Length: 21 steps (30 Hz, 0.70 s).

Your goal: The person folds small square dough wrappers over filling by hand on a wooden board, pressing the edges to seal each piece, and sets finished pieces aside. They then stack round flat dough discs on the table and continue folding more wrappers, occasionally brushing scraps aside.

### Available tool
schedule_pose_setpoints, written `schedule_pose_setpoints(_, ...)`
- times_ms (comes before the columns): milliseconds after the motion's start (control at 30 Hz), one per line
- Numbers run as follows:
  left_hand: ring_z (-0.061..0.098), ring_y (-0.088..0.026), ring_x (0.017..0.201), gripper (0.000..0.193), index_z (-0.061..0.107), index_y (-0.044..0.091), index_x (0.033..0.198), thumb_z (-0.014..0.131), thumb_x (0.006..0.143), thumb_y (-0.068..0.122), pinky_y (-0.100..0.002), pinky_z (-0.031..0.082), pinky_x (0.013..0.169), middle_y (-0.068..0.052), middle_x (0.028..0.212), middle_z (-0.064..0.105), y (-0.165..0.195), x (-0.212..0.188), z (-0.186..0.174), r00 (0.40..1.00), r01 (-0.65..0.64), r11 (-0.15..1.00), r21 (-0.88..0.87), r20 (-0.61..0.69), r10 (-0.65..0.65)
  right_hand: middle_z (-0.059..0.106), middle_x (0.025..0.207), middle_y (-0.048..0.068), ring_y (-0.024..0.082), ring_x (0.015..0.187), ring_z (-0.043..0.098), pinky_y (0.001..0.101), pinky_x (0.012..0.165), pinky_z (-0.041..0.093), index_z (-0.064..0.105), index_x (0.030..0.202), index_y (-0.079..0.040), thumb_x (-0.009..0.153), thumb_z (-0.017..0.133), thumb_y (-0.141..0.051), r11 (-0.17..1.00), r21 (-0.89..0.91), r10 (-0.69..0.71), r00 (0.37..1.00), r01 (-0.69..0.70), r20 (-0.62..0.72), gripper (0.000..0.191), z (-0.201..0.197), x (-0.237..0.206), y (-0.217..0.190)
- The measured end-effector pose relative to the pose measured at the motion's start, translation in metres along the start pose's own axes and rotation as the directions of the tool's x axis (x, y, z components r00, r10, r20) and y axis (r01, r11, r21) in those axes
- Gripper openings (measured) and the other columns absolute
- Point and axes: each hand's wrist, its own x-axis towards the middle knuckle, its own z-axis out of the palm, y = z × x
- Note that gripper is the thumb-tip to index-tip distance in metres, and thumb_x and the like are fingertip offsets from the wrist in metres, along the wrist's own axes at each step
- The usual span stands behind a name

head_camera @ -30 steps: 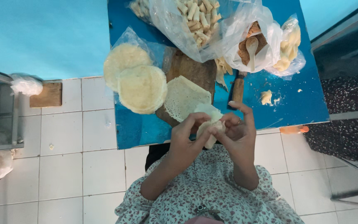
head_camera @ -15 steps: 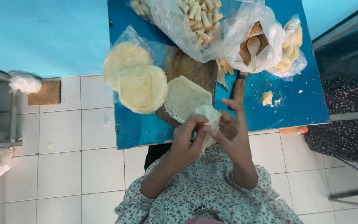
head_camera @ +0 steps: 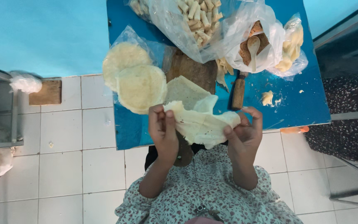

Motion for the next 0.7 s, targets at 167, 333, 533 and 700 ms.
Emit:
schedule_pose_setpoints(167, 0.044, 0.001, 0.074, 0.014, 0.05, 0.002, 0.118, 0.055, 0.111, 0.014, -0.018, 0.036, 0.063, 0.005, 0.085, 0.053, 0.004, 0.009, -0.008, 0.999, 0.032, 0.999, -0.008, -0.02, -0.032, 0.062, 0.11, 0.007, 0.017, 0.107, 0.063, 0.0317, 0.096, 0.054, 0.044, 0.143, -0.007, 0.095, 0.076, 0.007, 1.0, 0.015, -0.004, 1.0, 0.003, 0.013, 0.059, -0.008, 0.001, 0.001)
schedule_pose_setpoints(333, 0.05, 0.0, 0.081, 0.014, 0.051, 0.001, 0.119, 0.055, 0.113, 0.014, -0.018, 0.041, 0.07, 0.002, 0.092, 0.06, 0.009, 0.015, -0.011, 1.0, -0.006, 1.0, -0.031, 0.031, 0.007, 0.065, 0.116, 0.011, 0.021, 0.115, 0.066, 0.0366, 0.103, 0.055, 0.045, 0.14, -0.007, 0.09, 0.075, 0.008, 0.992, 0.105, 0.069, 0.998, -0.07, 0.014, 0.06, -0.015, 0.006, 0.0)
schedule_pose_setpoints(533, 0.051, 0.0, 0.078, 0.015, 0.052, 0.001, 0.12, 0.056, 0.112, 0.013, -0.018, 0.041, 0.067, 0.001, 0.089, 0.061, 0.016, 0.027, -0.021, 1.0, -0.001, 0.999, 0.049, 0.017, 0.0, 0.068, 0.122, 0.016, 0.024, 0.117, 0.067, 0.039, 0.103, 0.056, 0.046, 0.14, -0.007, 0.088, 0.072, 0.012, 0.984, 0.156, 0.075, 0.996, -0.082, 0.051, 0.061, -0.033, 0.015, -0.012)
schedule_pose_setpoints(700, 0.057, -0.002, 0.088, 0.017, 0.051, 0.001, 0.121, 0.055, 0.111, 0.014, -0.019, 0.048, 0.077, -0.001, 0.098, 0.066, 0.017, 0.031, -0.023, 1.0, -0.022, 0.999, -0.027, -0.003, 0.022, 0.067, 0.115, 0.014, 0.021, 0.109, 0.066, 0.0374, 0.1, 0.055, 0.046, 0.141, -0.006, 0.091, 0.07, 0.012, 0.988, 0.149, 0.034, 0.999, -0.035, 0.01, 0.058, -0.038, 0.015, -0.016)
